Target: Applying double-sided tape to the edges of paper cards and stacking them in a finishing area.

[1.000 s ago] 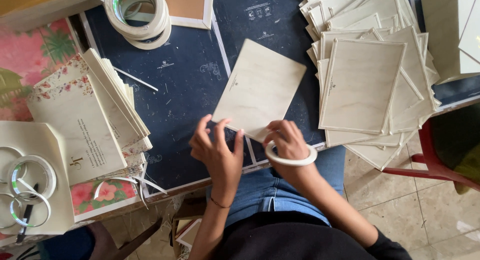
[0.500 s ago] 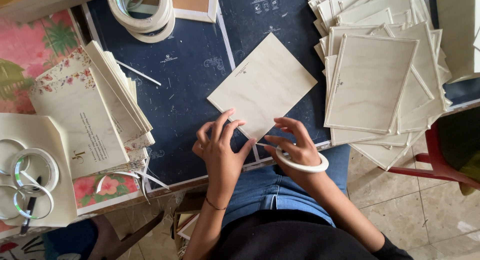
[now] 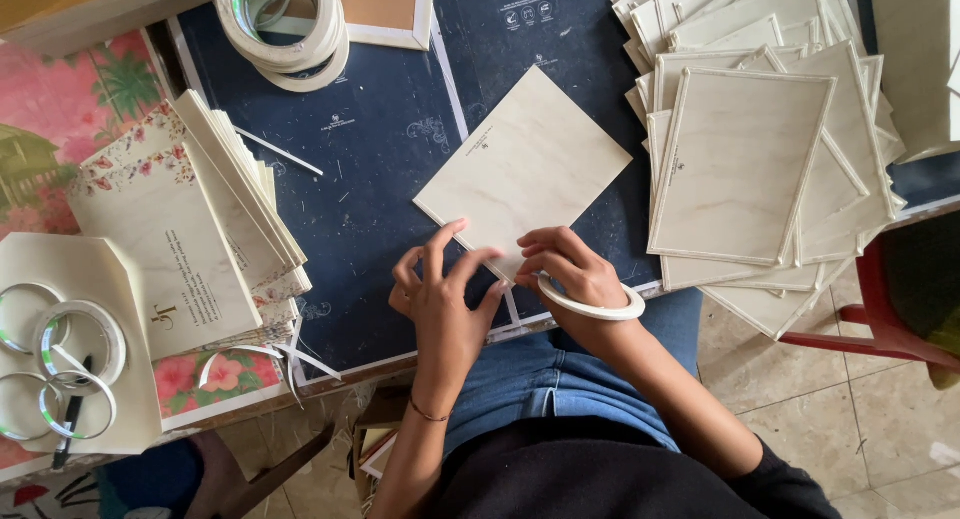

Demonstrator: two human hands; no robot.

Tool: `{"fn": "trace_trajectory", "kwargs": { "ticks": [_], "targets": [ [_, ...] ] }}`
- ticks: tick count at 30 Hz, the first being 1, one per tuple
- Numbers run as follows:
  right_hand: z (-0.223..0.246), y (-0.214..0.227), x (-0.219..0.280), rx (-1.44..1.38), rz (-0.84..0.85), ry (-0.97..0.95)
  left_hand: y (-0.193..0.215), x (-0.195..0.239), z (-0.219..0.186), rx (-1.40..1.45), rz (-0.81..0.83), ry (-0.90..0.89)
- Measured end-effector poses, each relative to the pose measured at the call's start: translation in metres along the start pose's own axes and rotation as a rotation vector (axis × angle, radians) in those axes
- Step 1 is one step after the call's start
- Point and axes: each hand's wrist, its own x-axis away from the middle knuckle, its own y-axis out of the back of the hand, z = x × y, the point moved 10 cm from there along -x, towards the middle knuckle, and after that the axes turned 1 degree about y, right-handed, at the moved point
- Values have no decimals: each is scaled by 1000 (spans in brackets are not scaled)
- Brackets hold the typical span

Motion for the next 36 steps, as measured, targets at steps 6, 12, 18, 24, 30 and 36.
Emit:
{"fn": "trace_trajectory", "kwargs": {
  "ticks": [6,12,18,24,30,36],
  "targets": [
    [-10,4,2,1,16,-3,-6,-2,-7,-17,72,-45],
    [-25,0,8,22,32,-5,-11,-2,-3,3,90,-80],
    [-31,-6,7,70,24,-5,-11,-3,-2,54,39,-82],
    [-40,-11,9,90,33,-31,-5,2,-5,86,-81,-85],
    [-41,-11,8,98,51,-58,-2,5,-7,52,-91,-31],
    [-49,-16,11,120,67,-77,5,-4,1,66,-87,93]
  ]
}}
